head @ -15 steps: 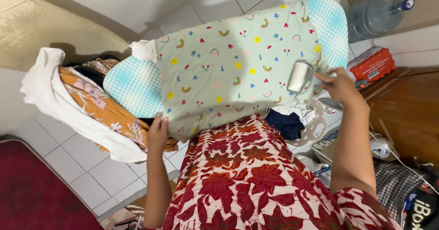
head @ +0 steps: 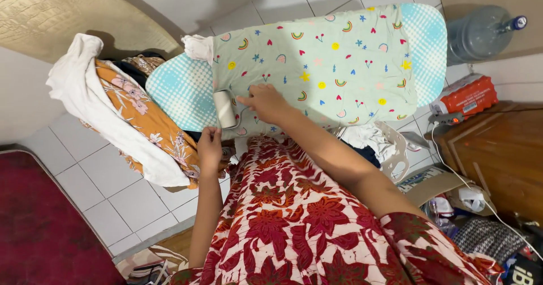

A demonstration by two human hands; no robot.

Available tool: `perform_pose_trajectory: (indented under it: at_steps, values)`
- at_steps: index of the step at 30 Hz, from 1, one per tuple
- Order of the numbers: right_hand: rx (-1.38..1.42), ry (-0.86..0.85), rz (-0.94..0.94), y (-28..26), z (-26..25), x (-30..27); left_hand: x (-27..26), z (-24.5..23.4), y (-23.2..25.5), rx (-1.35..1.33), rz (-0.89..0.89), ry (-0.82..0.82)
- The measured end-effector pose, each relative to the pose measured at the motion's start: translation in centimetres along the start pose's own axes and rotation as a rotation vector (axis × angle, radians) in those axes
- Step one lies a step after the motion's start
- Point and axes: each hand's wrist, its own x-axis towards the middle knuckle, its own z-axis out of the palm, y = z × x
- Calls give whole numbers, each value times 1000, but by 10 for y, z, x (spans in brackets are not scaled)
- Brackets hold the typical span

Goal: The person irons a floral dress, a white t-shirt, and a patterned baby garment on an ironing board using a handheld steamer. The person lays each item flat, steams it, and then folds it before moving to the next item.

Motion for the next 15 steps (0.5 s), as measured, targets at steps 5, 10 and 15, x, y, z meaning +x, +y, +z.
perform_pose_trajectory:
  at_steps: [5, 10, 15]
  values:
    - [265, -96, 224, 55, -28, -22, -1, -7, -11, 65, -40, 15]
    - [166, -142, 566, 132, -127, -121, -6, -17, 8, 117, 5, 46]
    - [9, -142, 556, 125, -150, -116, 3, -19, 48, 320, 172, 110]
